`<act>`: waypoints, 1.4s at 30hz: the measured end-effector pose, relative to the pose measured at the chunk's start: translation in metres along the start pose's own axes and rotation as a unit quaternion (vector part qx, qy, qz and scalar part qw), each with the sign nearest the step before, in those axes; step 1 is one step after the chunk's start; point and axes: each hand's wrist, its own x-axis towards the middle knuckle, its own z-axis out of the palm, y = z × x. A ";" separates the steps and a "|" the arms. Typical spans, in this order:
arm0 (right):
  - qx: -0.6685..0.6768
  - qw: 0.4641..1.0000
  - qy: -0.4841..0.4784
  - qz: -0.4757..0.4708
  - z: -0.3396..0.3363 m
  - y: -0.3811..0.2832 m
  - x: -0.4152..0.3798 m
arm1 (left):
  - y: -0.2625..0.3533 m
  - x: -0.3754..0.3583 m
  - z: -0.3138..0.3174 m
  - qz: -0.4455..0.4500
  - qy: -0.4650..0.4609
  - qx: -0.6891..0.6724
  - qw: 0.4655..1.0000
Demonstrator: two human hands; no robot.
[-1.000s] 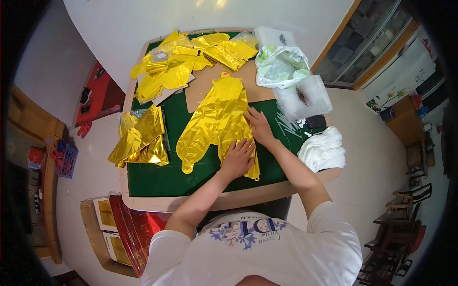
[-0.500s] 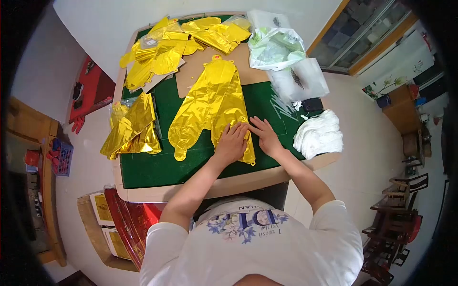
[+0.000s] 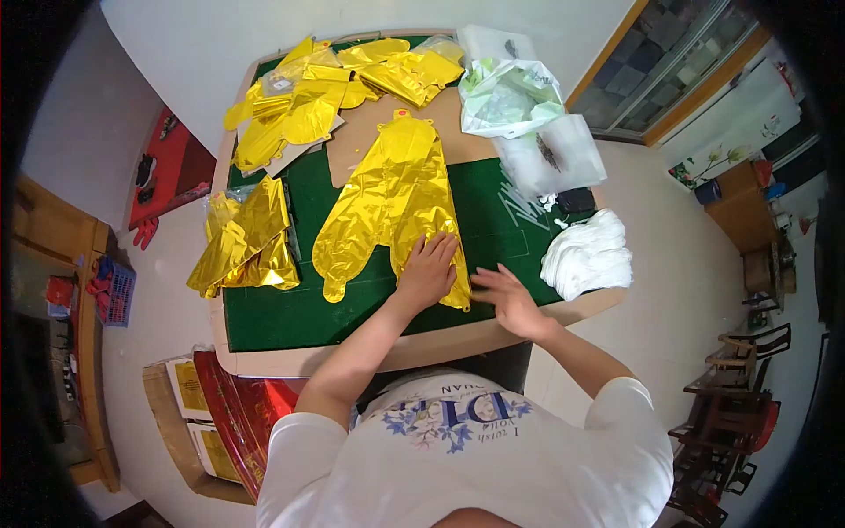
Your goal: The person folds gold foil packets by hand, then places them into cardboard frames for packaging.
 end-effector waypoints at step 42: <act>-0.178 0.960 0.108 0.185 0.047 0.069 0.161 | 0.000 0.000 0.001 -0.003 -0.022 -0.004 1.000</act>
